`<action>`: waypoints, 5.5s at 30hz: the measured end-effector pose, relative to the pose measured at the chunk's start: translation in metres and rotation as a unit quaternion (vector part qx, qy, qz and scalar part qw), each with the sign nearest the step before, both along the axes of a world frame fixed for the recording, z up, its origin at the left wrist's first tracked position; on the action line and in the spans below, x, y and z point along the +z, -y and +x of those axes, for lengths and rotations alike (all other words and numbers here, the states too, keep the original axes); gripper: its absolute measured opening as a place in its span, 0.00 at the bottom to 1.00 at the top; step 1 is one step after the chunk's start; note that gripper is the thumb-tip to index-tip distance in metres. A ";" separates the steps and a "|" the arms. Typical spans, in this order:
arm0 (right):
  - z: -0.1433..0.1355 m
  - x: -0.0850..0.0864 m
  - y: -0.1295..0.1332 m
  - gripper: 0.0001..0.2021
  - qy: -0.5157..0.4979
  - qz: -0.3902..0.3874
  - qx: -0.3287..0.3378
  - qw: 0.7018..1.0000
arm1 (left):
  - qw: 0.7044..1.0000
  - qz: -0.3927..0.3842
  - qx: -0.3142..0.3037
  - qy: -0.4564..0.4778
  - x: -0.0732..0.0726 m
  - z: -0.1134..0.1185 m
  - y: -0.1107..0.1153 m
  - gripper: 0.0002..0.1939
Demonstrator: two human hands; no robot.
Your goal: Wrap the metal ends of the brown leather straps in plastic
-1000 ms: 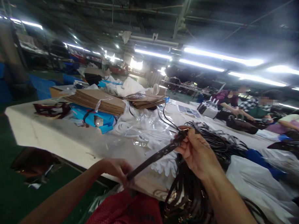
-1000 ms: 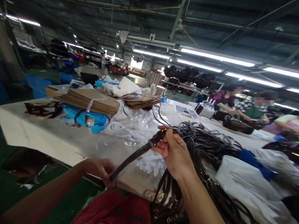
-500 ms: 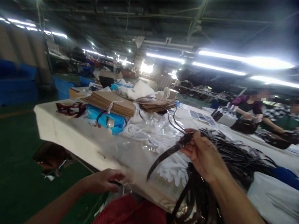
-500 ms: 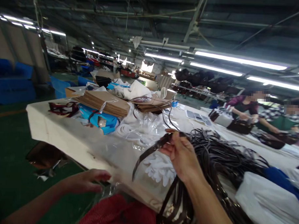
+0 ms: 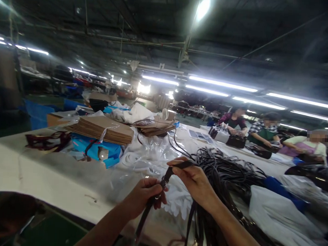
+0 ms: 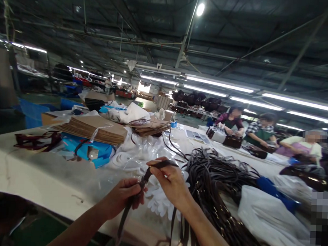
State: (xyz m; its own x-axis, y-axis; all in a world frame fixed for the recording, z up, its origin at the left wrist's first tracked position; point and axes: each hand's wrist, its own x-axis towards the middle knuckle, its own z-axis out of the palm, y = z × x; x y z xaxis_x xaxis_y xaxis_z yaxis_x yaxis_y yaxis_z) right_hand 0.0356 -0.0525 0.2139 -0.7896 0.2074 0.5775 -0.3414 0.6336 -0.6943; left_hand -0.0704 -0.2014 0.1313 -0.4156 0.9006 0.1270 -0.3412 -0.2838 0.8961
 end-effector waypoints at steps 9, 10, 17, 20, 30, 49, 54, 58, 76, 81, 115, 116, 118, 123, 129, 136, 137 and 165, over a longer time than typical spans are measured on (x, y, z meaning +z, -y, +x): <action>0.011 0.028 -0.008 0.07 -0.031 0.037 0.016 0.999 | 0.991 0.099 0.061 0.063 0.010 0.019 -0.029 0.22; 0.014 0.029 -0.009 0.06 -0.041 0.055 0.024 0.997 | 0.990 0.102 0.064 0.073 0.011 0.020 -0.030 0.21; 0.020 0.022 -0.016 0.07 -0.018 -0.005 0.093 0.996 | 0.989 0.110 0.006 0.103 0.016 0.021 -0.030 0.18; 0.017 0.011 -0.019 0.08 -0.012 -0.022 0.019 0.999 | 0.991 0.119 0.049 0.046 0.017 0.021 -0.033 0.15; 0.033 0.009 -0.005 0.09 -0.064 0.317 -0.026 0.946 | 0.992 0.058 0.051 0.098 0.008 0.020 -0.041 0.16; 0.038 -0.016 -0.026 0.08 -0.016 0.155 -0.041 0.987 | 0.998 0.020 0.061 0.011 -0.003 0.034 -0.047 0.14; 0.044 -0.027 -0.025 0.13 0.047 -0.075 -0.068 0.994 | 0.983 0.066 0.104 -0.139 -0.014 0.028 -0.056 0.12; 0.054 -0.032 -0.018 0.18 0.146 -0.219 -0.030 0.964 | 0.962 0.086 0.092 -0.241 -0.027 0.020 -0.067 0.13; 0.064 -0.066 -0.021 0.19 0.021 -0.336 -0.038 0.941 | 0.989 -0.062 0.057 -0.122 -0.051 0.051 -0.069 0.25; 0.071 -0.070 -0.015 0.09 0.001 -0.189 -0.085 0.978 | 0.998 -0.046 0.044 -0.024 -0.048 0.075 -0.064 0.25; 0.075 -0.075 -0.016 0.13 0.010 -0.375 -0.140 0.917 | 0.999 -0.010 0.051 -0.008 -0.043 0.069 -0.066 0.09; 0.074 -0.074 -0.016 0.12 0.007 -0.360 -0.152 0.921 | 0.998 -0.016 0.061 0.000 -0.043 0.070 -0.067 0.09; 0.073 -0.071 -0.016 0.11 0.003 -0.345 -0.161 0.925 | 0.997 -0.018 0.067 0.019 -0.044 0.072 -0.069 0.09; 0.078 -0.074 -0.016 0.17 0.054 -0.388 -0.162 0.906 | 0.996 -0.017 0.049 0.070 -0.051 0.074 -0.070 0.10; 0.086 -0.091 -0.016 0.23 0.105 -0.468 -0.136 0.867 | 0.997 -0.028 0.072 0.028 -0.060 0.075 -0.071 0.07; 0.084 -0.088 -0.028 0.22 0.038 -0.451 -0.166 0.876 | 0.999 0.012 -0.001 0.048 -0.059 0.067 -0.073 0.23; 0.083 -0.085 -0.029 0.22 0.028 -0.447 -0.175 0.877 | 0.998 0.005 -0.041 0.045 -0.058 0.065 -0.071 0.26; 0.077 -0.075 -0.022 0.11 -0.012 -0.253 -0.145 0.956 | 1.000 -0.007 0.022 -0.018 -0.051 0.065 -0.064 0.17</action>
State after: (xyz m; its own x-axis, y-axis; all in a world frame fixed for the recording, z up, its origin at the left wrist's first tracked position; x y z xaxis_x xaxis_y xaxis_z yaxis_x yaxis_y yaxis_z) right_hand 0.1127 -0.0310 0.1386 -0.6444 0.6736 0.3619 -0.2209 0.2892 -0.9314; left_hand -0.0050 -0.1374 0.0799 -0.4512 0.8830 0.1297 -0.2967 -0.2855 0.9113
